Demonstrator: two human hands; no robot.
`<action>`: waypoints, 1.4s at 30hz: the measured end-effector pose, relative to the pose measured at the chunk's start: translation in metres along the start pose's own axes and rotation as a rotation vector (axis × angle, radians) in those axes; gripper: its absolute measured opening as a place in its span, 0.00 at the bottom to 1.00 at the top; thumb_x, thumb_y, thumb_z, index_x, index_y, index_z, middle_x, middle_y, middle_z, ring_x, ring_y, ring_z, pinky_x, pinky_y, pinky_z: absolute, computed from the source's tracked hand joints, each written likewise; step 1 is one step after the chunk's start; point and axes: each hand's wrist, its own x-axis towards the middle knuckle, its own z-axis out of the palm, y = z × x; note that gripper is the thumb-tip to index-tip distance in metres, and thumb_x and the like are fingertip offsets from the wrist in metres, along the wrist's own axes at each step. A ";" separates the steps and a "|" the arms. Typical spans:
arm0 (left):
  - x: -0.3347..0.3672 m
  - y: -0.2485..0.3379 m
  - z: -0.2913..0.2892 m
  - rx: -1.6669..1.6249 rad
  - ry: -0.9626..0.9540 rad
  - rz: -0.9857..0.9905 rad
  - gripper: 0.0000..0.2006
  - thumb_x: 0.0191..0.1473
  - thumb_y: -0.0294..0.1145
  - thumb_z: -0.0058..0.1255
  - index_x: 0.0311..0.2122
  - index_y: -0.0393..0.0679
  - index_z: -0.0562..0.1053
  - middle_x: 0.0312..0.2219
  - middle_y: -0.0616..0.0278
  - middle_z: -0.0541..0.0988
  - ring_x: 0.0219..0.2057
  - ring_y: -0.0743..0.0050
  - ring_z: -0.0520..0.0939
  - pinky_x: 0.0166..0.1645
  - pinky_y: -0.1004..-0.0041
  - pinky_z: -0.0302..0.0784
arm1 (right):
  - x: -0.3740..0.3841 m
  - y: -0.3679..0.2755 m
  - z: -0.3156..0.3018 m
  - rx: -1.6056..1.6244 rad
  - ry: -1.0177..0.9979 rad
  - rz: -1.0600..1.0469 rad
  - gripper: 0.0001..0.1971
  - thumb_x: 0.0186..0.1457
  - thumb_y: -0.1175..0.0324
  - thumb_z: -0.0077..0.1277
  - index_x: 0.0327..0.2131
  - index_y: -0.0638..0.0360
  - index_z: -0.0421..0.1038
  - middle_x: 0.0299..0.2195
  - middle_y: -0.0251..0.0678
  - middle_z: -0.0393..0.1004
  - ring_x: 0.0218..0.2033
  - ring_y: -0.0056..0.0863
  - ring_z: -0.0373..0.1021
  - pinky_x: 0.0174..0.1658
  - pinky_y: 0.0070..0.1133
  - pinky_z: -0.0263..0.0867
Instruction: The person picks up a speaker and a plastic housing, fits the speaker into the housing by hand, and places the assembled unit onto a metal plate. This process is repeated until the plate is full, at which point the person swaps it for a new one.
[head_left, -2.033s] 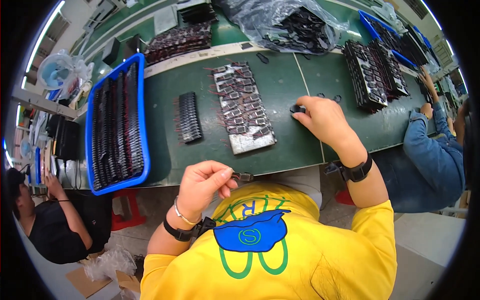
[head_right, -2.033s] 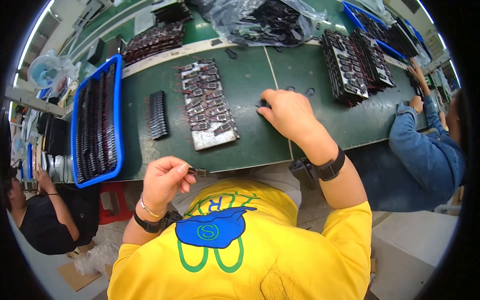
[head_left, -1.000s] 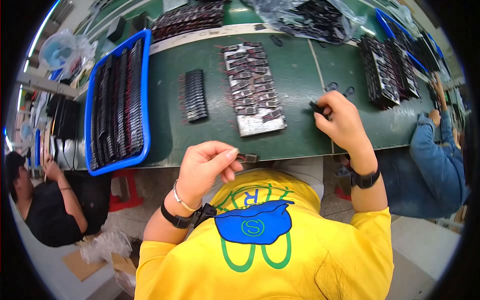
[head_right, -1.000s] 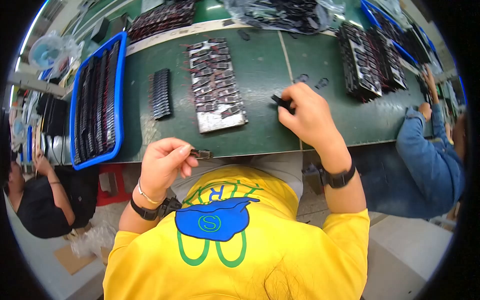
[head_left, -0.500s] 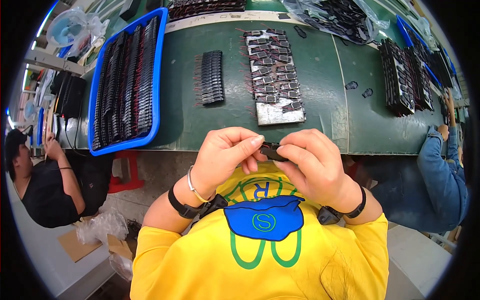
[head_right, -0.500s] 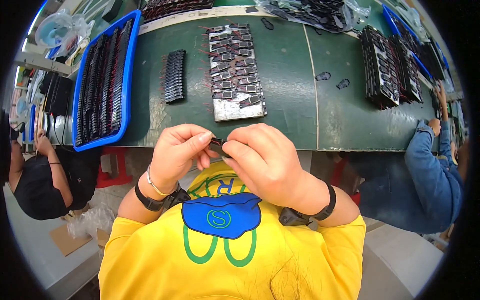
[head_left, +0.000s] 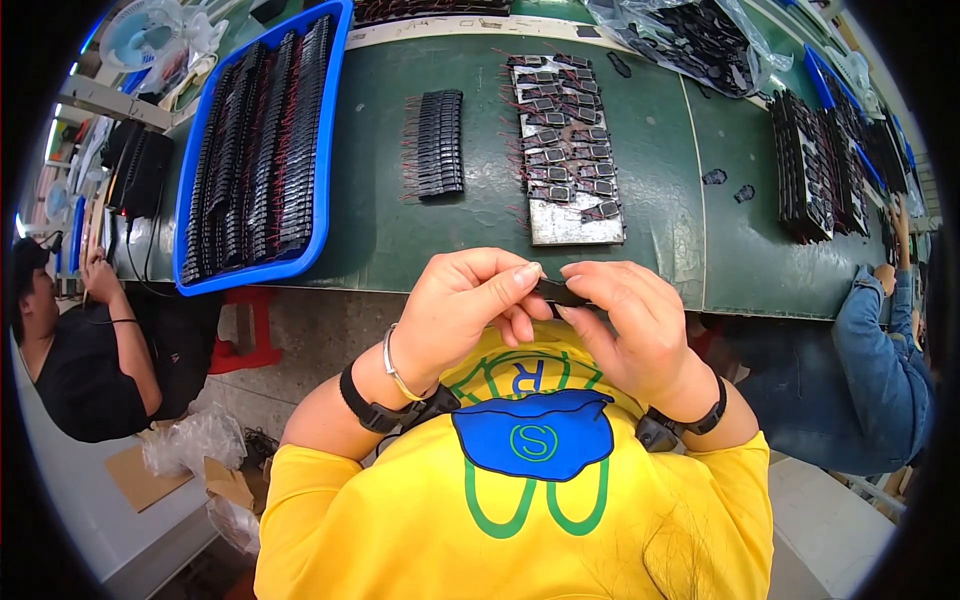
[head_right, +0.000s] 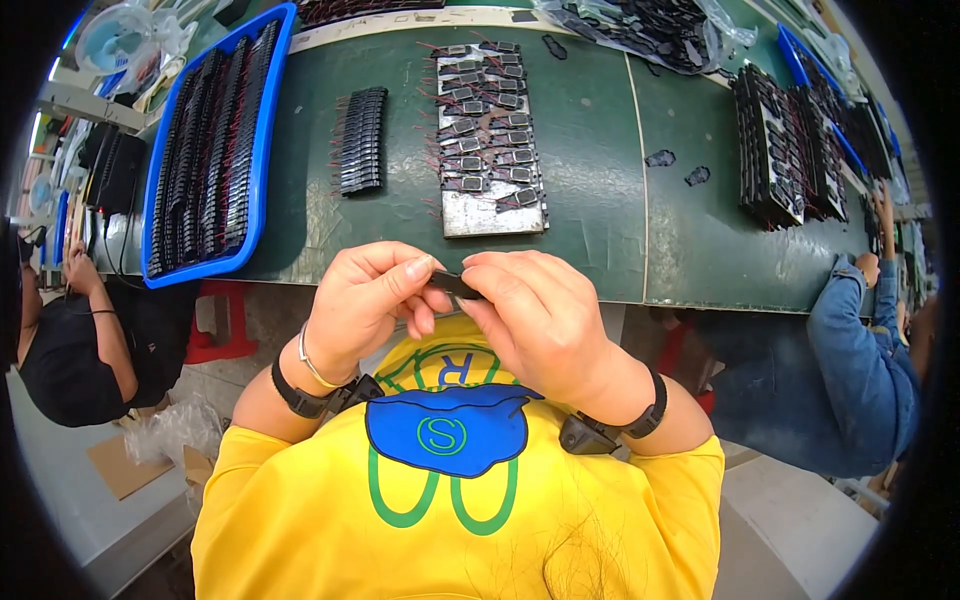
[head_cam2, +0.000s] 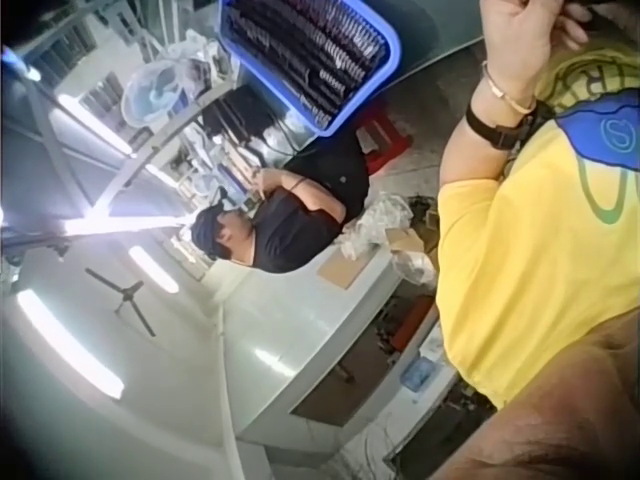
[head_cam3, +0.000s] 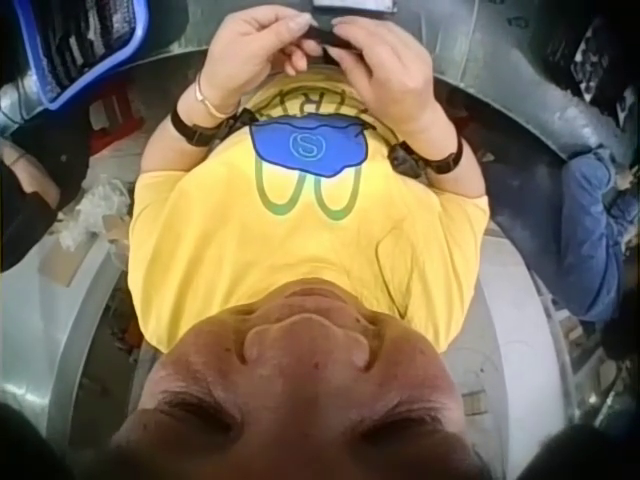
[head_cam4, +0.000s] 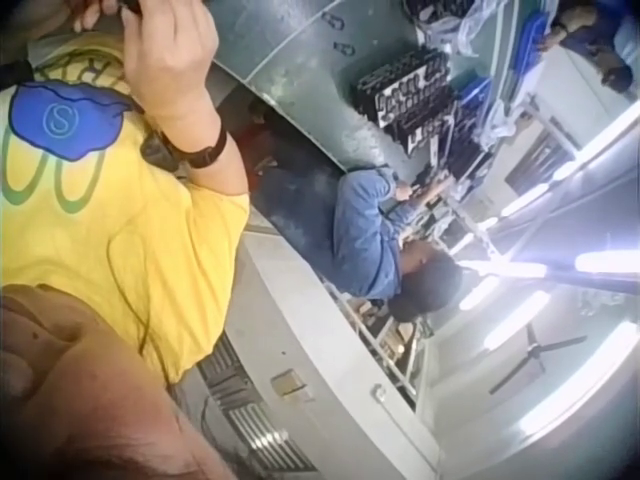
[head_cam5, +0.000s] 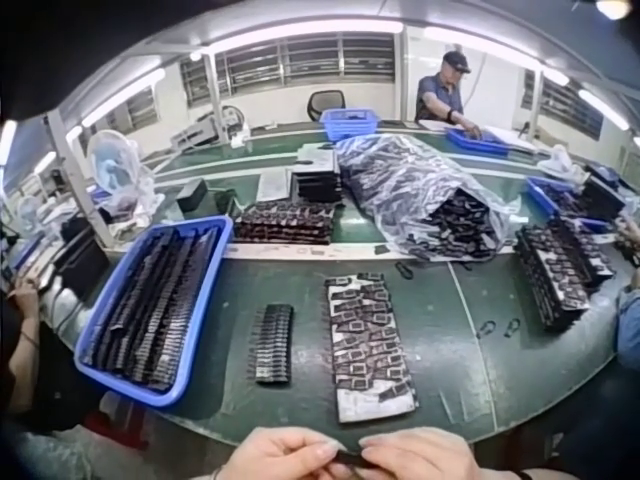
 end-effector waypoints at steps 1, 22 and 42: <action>0.000 -0.001 0.000 -0.002 -0.003 0.007 0.10 0.60 0.32 0.47 0.38 0.35 0.74 0.26 0.55 0.81 0.21 0.78 0.80 0.25 0.82 0.76 | 0.000 0.000 0.000 -0.001 0.000 0.000 0.17 0.36 0.82 0.60 0.34 0.66 0.70 0.33 0.46 0.76 0.30 0.42 0.74 0.33 0.29 0.71; -0.008 -0.012 0.010 0.581 0.019 0.611 0.08 0.50 0.17 0.55 0.37 0.32 0.73 0.28 0.58 0.79 0.28 0.77 0.81 0.32 0.81 0.77 | -0.003 0.007 -0.017 0.397 -0.053 0.233 0.14 0.42 0.79 0.59 0.36 0.67 0.72 0.29 0.43 0.75 0.26 0.35 0.73 0.29 0.22 0.69; -0.005 -0.002 0.007 0.888 -0.042 0.865 0.09 0.44 0.23 0.62 0.32 0.37 0.75 0.23 0.58 0.79 0.22 0.72 0.80 0.27 0.80 0.72 | -0.007 0.011 -0.007 0.318 0.023 -0.016 0.11 0.40 0.79 0.60 0.32 0.66 0.73 0.25 0.41 0.75 0.22 0.35 0.72 0.25 0.24 0.67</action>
